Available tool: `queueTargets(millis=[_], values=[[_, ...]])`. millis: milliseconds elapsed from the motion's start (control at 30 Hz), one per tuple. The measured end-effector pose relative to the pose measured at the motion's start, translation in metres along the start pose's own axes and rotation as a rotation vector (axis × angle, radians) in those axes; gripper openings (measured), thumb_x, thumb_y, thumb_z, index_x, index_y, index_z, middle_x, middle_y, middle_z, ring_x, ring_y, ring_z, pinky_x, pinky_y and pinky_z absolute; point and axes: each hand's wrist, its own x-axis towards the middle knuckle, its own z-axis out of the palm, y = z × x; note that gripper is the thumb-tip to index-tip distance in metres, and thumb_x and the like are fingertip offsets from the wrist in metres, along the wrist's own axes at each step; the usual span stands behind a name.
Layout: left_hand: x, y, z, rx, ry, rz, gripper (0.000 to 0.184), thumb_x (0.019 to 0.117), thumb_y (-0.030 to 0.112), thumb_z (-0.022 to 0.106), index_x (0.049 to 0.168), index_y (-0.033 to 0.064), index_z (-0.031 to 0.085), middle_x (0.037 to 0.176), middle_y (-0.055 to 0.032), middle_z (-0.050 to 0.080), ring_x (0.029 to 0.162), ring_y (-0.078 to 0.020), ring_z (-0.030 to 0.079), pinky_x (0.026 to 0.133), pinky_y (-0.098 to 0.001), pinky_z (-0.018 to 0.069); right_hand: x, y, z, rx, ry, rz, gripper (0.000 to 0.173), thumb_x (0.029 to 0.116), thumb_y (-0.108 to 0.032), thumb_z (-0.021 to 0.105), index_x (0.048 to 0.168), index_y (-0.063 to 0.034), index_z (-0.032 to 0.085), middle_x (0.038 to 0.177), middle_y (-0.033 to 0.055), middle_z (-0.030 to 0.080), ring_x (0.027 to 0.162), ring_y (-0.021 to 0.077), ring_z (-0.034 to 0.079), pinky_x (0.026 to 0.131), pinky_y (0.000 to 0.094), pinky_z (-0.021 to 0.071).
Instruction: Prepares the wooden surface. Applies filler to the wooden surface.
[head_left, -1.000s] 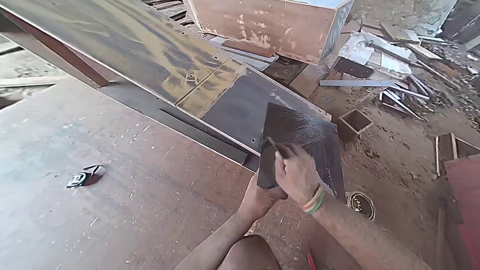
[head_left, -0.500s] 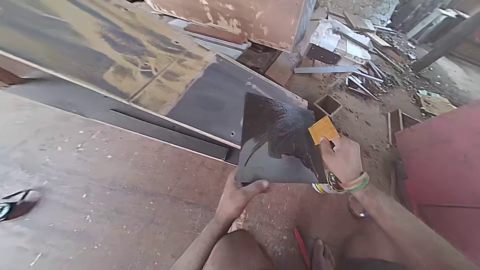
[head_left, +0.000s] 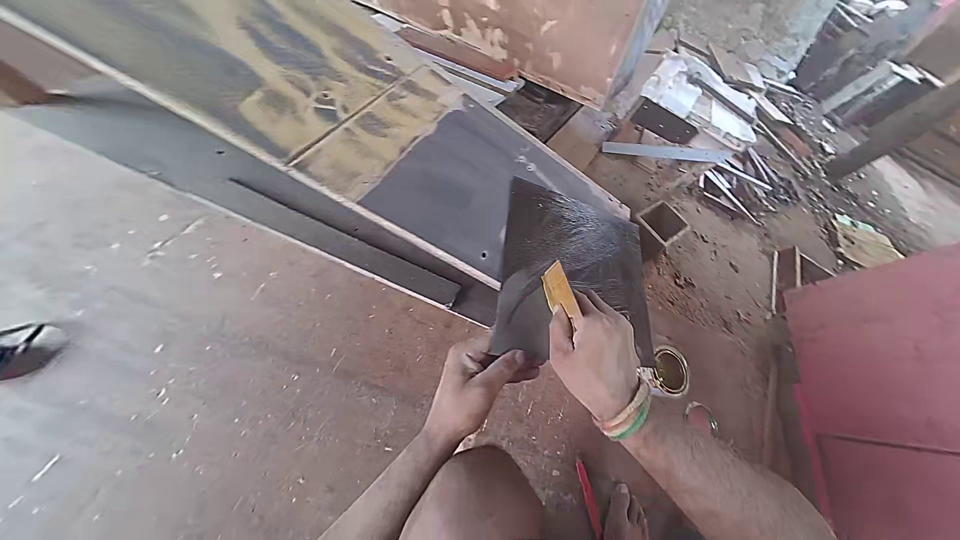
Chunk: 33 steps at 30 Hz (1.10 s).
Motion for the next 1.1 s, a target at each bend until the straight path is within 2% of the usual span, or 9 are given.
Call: queueTargets(millis=[200,300,433,600,667,800,867,967,1100], values=[[0.0,0.007,0.003,-0.035,-0.02,-0.073,0.022,0.0981,-0.002,0.06,0.119,-0.0062,0.066,0.108,-0.0219,0.075,0.096,-0.0357,0.076,0.085,-0.0488,0.0657,0.034,0.027,-0.01,-0.054,0.019,0.129,0.027,0.0928,-0.02,0.058,0.08,-0.0011,0.072,0.073,0.0125,0.07,0.068,0.0264,0.07,0.061,0.0462,0.0553],[0.0,0.003,0.002,-0.052,-0.036,-0.071,0.021,0.097,-0.003,0.061,0.117,-0.0059,0.068,0.107,-0.0212,0.075,0.096,-0.035,0.076,0.085,-0.0488,0.0657,0.033,0.034,-0.001,-0.149,-0.08,0.245,0.03,0.0967,-0.02,0.056,0.082,0.0026,0.07,0.079,0.0175,0.07,0.077,0.0343,0.071,0.068,0.053,0.0553],[0.002,-0.002,-0.001,0.002,-0.087,-0.01,0.021,0.0967,-0.002,0.061,0.116,-0.0055,0.069,0.104,-0.0184,0.076,0.093,-0.0321,0.077,0.087,-0.0477,0.0655,0.024,-0.005,0.013,-0.112,-0.011,0.05,0.025,0.0924,-0.015,0.058,0.095,0.0007,0.077,0.082,0.0154,0.072,0.074,0.0317,0.072,0.063,0.0478,0.0578],[0.0,0.0,0.001,0.222,0.0,0.13,0.009,0.0905,0.011,0.067,0.089,0.0148,0.075,0.077,0.0088,0.073,0.07,0.0009,0.068,0.067,-0.02,0.0587,0.01,-0.044,0.024,-0.034,0.043,-0.194,0.026,0.0879,-0.014,0.059,0.101,-0.0025,0.078,0.09,0.0115,0.075,0.082,0.0258,0.074,0.069,0.0383,0.0613],[0.0,0.003,0.002,0.206,0.04,0.158,0.011,0.0904,0.013,0.065,0.085,0.02,0.072,0.074,0.0139,0.069,0.068,0.0058,0.064,0.064,-0.0156,0.0547,0.003,-0.048,0.019,0.038,0.019,-0.28,0.028,0.0877,-0.016,0.059,0.104,-0.0034,0.078,0.093,0.0099,0.076,0.085,0.0237,0.074,0.072,0.036,0.061],[0.0,0.004,0.003,-0.004,0.053,-0.036,0.019,0.094,0.001,0.064,0.111,-0.001,0.072,0.094,-0.0122,0.078,0.082,-0.0227,0.077,0.076,-0.0376,0.067,0.013,-0.022,-0.01,0.229,0.003,-0.304,0.026,0.0977,-0.018,0.056,0.105,-0.0036,0.077,0.096,0.0087,0.077,0.088,0.0162,0.074,0.076,0.0321,0.0623],[0.0,0.003,0.002,-0.062,0.047,-0.124,0.023,0.0962,-0.002,0.062,0.118,-0.0059,0.068,0.104,-0.021,0.076,0.092,-0.0341,0.077,0.081,-0.0468,0.0667,0.033,0.012,-0.011,0.146,0.066,-0.195,0.026,0.0975,-0.02,0.056,0.092,-0.0033,0.075,0.08,0.0079,0.073,0.069,0.0145,0.069,0.061,0.0329,0.0577],[0.001,0.0,0.004,-0.078,0.045,-0.125,0.023,0.0962,-0.004,0.062,0.118,-0.006,0.068,0.105,-0.0217,0.075,0.093,-0.0351,0.076,0.082,-0.048,0.0664,0.051,0.041,0.004,0.025,0.032,-0.033,0.029,0.0964,-0.02,0.057,0.084,-0.0009,0.075,0.076,0.0125,0.072,0.067,0.0238,0.07,0.063,0.0432,0.0562],[0.001,-0.005,0.004,-0.046,0.015,-0.058,0.021,0.0957,-0.003,0.062,0.116,-0.0055,0.07,0.102,-0.0195,0.076,0.089,-0.0319,0.077,0.082,-0.046,0.0664,0.026,0.004,0.024,0.044,0.042,-0.171,0.027,0.0919,-0.015,0.058,0.103,-0.0023,0.078,0.094,0.0125,0.076,0.084,0.0264,0.074,0.071,0.0417,0.0614]])
